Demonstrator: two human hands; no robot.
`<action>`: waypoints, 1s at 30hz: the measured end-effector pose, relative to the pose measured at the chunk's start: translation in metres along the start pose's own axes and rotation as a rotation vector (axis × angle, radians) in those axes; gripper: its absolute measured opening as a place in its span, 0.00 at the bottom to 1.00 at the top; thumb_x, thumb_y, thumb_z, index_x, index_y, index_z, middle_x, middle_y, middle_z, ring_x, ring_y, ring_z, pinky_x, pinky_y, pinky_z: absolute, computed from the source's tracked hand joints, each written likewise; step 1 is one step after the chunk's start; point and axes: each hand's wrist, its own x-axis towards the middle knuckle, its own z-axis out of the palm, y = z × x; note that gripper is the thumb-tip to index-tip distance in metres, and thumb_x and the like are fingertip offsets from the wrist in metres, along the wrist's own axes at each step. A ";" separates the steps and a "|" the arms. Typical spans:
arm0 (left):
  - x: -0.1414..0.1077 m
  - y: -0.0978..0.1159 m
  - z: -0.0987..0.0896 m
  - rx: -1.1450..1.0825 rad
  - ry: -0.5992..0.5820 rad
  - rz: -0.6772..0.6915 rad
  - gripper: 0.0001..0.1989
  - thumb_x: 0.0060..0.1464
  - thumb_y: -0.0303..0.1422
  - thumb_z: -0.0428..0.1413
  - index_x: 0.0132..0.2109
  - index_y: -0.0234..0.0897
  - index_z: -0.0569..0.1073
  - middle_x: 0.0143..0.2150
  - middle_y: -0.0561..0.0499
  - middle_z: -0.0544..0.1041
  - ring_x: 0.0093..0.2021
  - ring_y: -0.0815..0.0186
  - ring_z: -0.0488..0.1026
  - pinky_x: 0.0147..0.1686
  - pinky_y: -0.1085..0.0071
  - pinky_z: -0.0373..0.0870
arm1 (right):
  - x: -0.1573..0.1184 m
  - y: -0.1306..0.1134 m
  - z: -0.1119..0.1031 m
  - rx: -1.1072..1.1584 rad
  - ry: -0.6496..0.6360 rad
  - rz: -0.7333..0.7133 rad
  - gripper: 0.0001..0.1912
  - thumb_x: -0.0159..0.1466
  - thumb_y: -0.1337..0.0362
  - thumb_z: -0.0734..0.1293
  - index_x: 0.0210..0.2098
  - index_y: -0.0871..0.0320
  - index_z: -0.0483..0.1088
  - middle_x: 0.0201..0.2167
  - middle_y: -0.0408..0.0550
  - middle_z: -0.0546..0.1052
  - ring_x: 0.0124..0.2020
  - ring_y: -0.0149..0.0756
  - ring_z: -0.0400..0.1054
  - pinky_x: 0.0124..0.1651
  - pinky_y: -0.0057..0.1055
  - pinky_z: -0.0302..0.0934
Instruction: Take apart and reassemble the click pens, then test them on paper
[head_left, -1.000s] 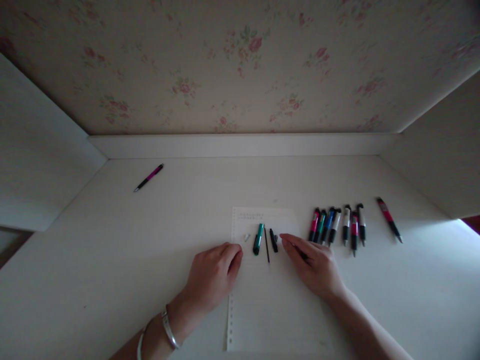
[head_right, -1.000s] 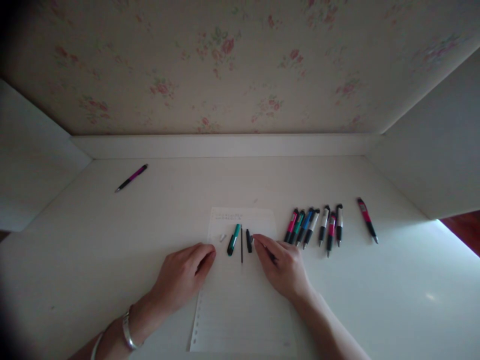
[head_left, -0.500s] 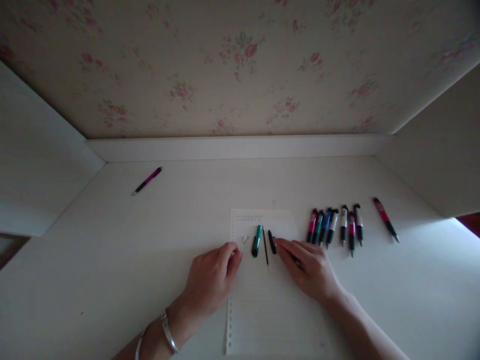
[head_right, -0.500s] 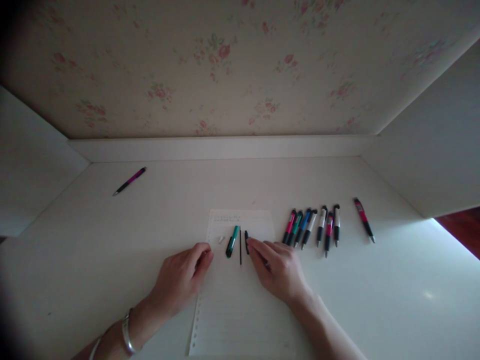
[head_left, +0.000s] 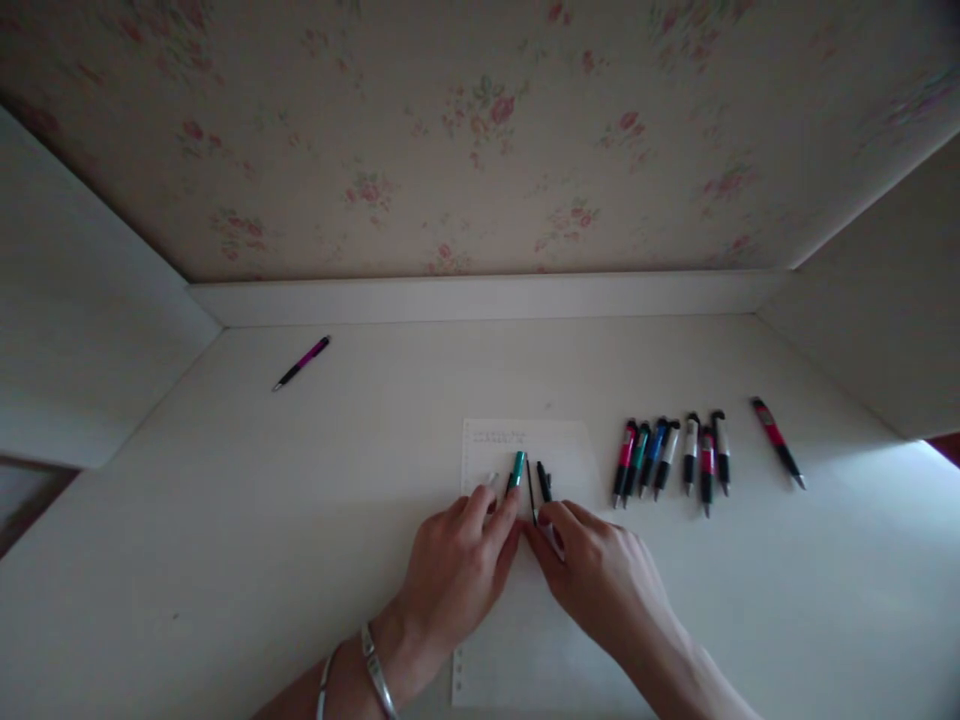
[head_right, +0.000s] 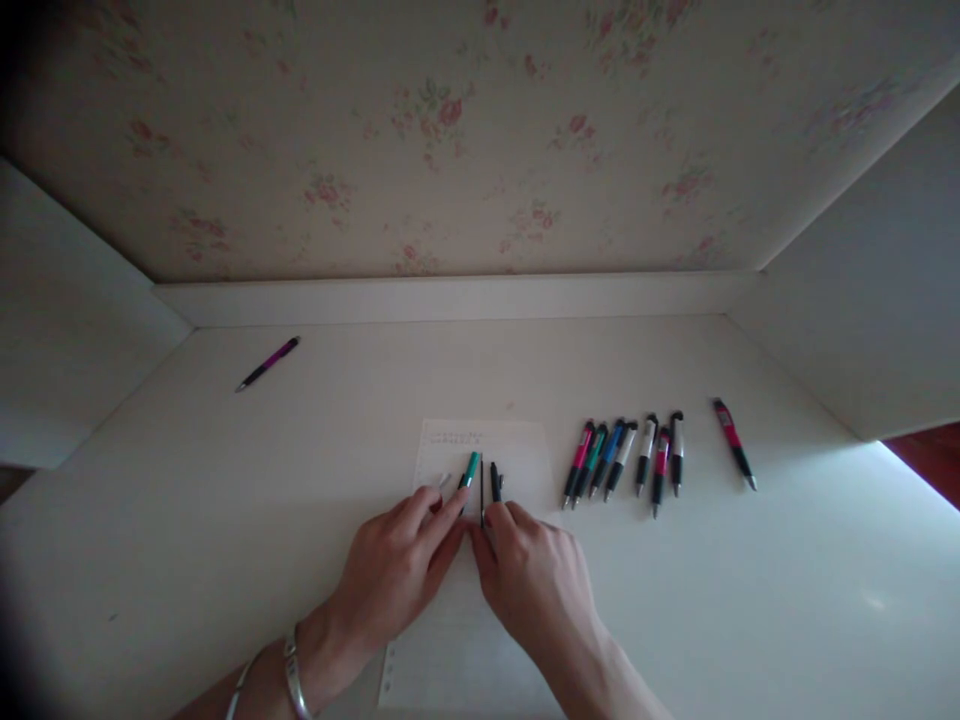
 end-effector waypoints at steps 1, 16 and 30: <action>0.000 -0.001 0.001 0.000 -0.001 0.006 0.16 0.67 0.31 0.51 0.60 0.41 0.70 0.42 0.47 0.77 0.36 0.62 0.79 0.33 0.69 0.76 | -0.001 0.000 0.000 0.000 0.000 0.005 0.13 0.70 0.59 0.62 0.29 0.53 0.68 0.23 0.42 0.78 0.17 0.36 0.72 0.21 0.32 0.42; -0.010 -0.008 0.003 -0.001 0.084 -0.003 0.09 0.64 0.25 0.53 0.49 0.37 0.72 0.42 0.47 0.80 0.40 0.58 0.77 0.38 0.63 0.75 | -0.005 -0.007 0.000 -0.159 -0.059 -0.036 0.09 0.70 0.65 0.60 0.31 0.54 0.64 0.23 0.44 0.77 0.17 0.40 0.73 0.21 0.34 0.35; -0.014 -0.026 -0.010 -0.982 0.251 -0.501 0.12 0.67 0.37 0.53 0.53 0.38 0.73 0.47 0.44 0.79 0.41 0.62 0.78 0.43 0.66 0.77 | -0.004 -0.012 -0.002 -0.167 -0.155 -0.049 0.06 0.67 0.70 0.61 0.34 0.55 0.63 0.26 0.43 0.76 0.20 0.40 0.75 0.23 0.35 0.35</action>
